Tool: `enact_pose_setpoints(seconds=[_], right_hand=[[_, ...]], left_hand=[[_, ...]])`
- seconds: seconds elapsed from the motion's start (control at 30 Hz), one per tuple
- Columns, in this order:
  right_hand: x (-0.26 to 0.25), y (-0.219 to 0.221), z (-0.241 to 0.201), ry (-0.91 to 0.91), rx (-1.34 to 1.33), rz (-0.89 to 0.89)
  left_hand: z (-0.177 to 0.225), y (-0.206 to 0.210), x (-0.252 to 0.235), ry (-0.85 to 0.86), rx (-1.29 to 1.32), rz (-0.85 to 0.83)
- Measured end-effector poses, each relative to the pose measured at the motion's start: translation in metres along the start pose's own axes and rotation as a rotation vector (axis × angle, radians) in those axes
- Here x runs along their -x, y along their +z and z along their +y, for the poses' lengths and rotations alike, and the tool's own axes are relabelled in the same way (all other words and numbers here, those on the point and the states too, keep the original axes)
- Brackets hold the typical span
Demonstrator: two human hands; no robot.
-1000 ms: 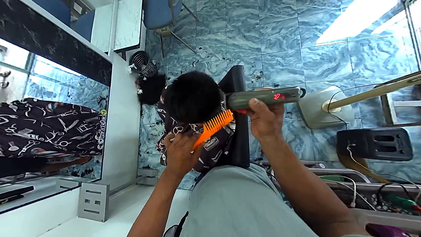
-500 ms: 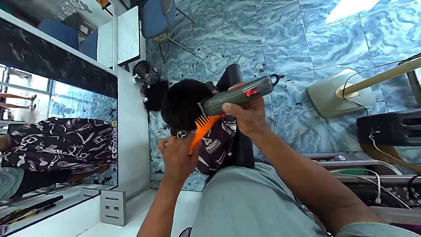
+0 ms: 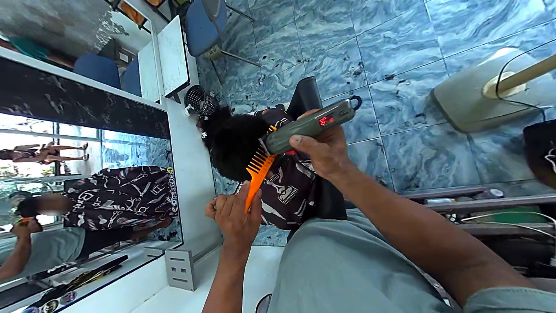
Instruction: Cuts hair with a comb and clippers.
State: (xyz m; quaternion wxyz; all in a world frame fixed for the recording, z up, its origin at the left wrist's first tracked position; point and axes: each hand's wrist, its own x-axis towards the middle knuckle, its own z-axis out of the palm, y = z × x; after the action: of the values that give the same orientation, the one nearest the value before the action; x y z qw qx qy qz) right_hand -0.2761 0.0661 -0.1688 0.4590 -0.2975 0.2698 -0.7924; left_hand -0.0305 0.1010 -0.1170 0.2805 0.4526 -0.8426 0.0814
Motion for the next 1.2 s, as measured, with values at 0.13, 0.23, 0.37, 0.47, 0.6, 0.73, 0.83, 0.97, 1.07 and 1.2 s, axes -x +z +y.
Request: enact_pose_setpoints(seconds=[0.13, 0.23, 0.37, 0.47, 0.6, 0.73, 0.83, 0.97, 1.07, 1.2], right_hand=[[0.006, -0.008, -0.006, 0.018, 0.005, -0.07], [0.003, -0.025, -0.004, 0.039, -0.008, 0.002], [-0.003, -0.026, -0.002, 0.034, -0.033, 0.02], [-0.006, -0.008, -0.003, 0.002, 0.01, -0.085], [-0.003, -0.026, -0.012, 0.084, -0.062, -0.072], [-0.007, -0.082, -0.02, 0.312, -0.053, 0.389], [0.001, -0.11, -0.028, 0.364, -0.069, 0.536], [0.029, -0.118, -0.043, 0.296, -0.074, 0.64], [0.056, -0.115, -0.049, 0.242, -0.052, 0.714], [0.103, -0.092, -0.049, 0.191, -0.001, 0.81]], left_hand=[[0.004, -0.001, 0.011, 0.024, 0.018, -0.164], [0.009, 0.0, 0.016, -0.049, 0.039, -0.135], [0.01, 0.003, 0.011, -0.081, -0.003, 0.002], [0.005, -0.001, 0.009, -0.101, -0.071, 0.077], [0.002, -0.032, -0.029, -0.554, 0.185, 0.251], [0.026, -0.03, -0.055, -0.631, 0.54, 0.102], [0.029, -0.022, -0.072, -0.566, 0.51, -0.044], [0.019, -0.027, -0.086, -0.525, 0.437, -0.288], [0.0, -0.037, -0.071, -0.384, 0.381, -0.559], [-0.038, -0.044, -0.005, -0.098, 0.373, -0.841]])
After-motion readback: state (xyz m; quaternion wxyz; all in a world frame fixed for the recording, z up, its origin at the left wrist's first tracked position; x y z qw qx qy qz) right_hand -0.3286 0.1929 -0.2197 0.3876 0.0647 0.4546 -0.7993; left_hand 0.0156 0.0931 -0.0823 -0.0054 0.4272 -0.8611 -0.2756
